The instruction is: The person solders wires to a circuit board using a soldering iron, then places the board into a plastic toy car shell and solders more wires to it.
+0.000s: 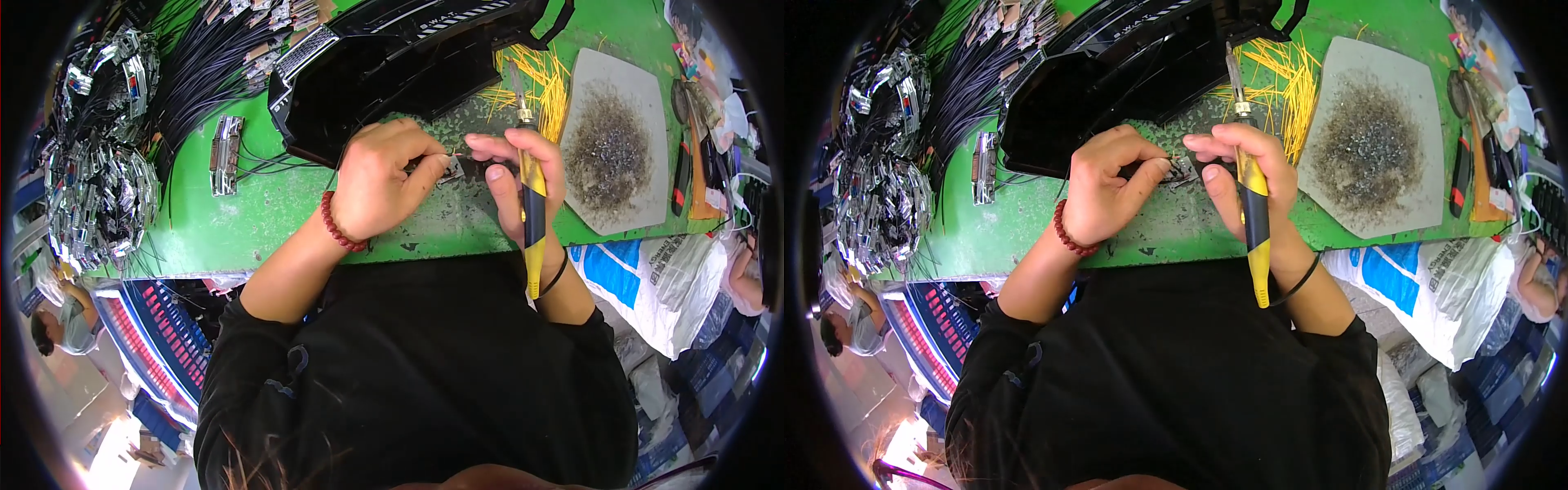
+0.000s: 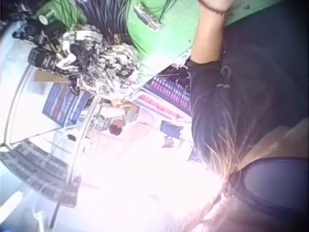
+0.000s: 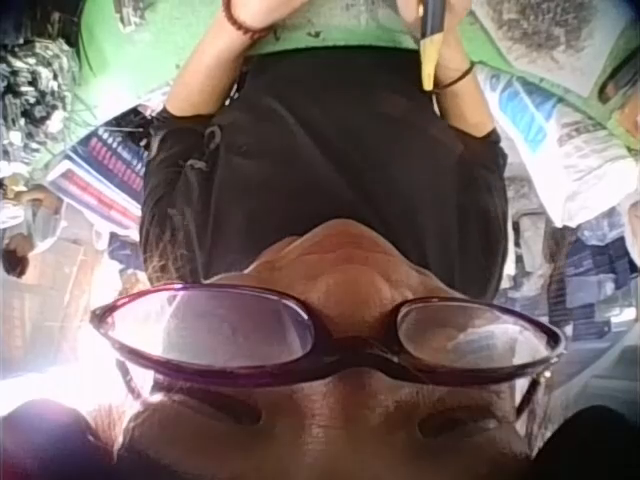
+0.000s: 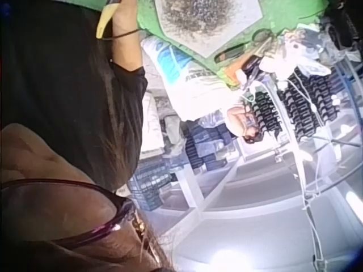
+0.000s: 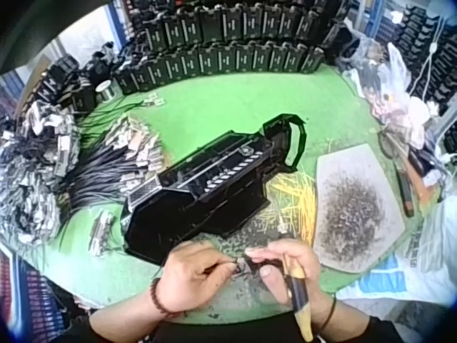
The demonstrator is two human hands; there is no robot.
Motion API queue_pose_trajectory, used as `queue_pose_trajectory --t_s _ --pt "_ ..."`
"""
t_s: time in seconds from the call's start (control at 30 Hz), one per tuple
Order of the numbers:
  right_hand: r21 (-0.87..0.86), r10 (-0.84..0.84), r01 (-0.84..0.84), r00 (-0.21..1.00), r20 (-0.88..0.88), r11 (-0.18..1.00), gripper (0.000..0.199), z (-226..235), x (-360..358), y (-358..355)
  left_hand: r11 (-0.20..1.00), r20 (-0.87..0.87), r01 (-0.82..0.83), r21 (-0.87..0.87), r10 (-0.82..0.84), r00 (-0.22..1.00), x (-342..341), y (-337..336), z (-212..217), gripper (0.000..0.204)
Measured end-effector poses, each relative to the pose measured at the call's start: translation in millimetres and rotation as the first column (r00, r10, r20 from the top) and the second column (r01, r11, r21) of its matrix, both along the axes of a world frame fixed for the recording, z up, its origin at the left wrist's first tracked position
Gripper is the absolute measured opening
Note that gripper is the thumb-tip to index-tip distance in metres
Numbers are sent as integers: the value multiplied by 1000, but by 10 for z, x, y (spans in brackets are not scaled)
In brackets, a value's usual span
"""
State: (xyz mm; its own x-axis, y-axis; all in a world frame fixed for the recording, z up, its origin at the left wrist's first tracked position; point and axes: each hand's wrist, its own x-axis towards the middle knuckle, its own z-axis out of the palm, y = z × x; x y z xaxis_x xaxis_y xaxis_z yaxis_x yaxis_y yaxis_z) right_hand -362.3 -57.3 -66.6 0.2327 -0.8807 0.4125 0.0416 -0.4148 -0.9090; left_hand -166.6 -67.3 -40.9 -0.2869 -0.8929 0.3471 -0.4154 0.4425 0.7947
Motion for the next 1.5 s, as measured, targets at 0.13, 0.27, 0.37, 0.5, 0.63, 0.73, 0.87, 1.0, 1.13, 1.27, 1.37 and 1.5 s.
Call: queue_pose_trajectory --t_s 0.13,0.27,0.37,0.5,0.63,0.73,0.87,1.0,1.13,1.27,1.37,1.5 --pt "-29 -77 76 997 -7 997 32 -17 28 -6 997 -58 -27 77 31 998 -3 -8 -6 5" --pt "-127 -111 102 992 -66 987 32 6 31 -12 995 -68 -26 91 32 997 1 2 -9 5" --pt "-160 -111 98 991 -79 982 33 4 33 -9 994 -69 -37 100 44 997 3 8 6 6" --pt "-169 -123 110 990 -73 980 33 4 35 -7 993 -78 -35 114 44 996 3 4 9 7" --pt "-250 -97 17 946 -309 968 31 61 -29 0 991 -89 -39 129 51 995 13 3 6 5" --pt "-222 -184 149 972 -144 963 33 -12 13 8 991 -90 -57 119 68 994 2 5 11 4" --pt "10 -185 185 982 -28 983 28 -38 48 22 996 -73 -61 61 66 995 -6 5 -5 7" --pt "67 -92 101 987 -130 993 29 20 105 -19 997 -47 -77 -28 75 996 -14 11 -85 10" --pt "89 -63 82 979 -196 993 36 82 146 -38 991 3 -89 -98 89 996 -32 7 -104 11" --pt "65 -67 82 977 -202 995 37 24 138 -47 991 5 -80 -108 81 997 -32 5 -120 10" --pt "-43 -122 115 966 -229 992 36 9 138 -39 997 -24 -50 -57 49 999 -36 -1 -97 9" --pt "-94 -156 137 958 -242 986 32 19 141 -15 998 -12 -55 30 55 998 -6 19 -70 8"
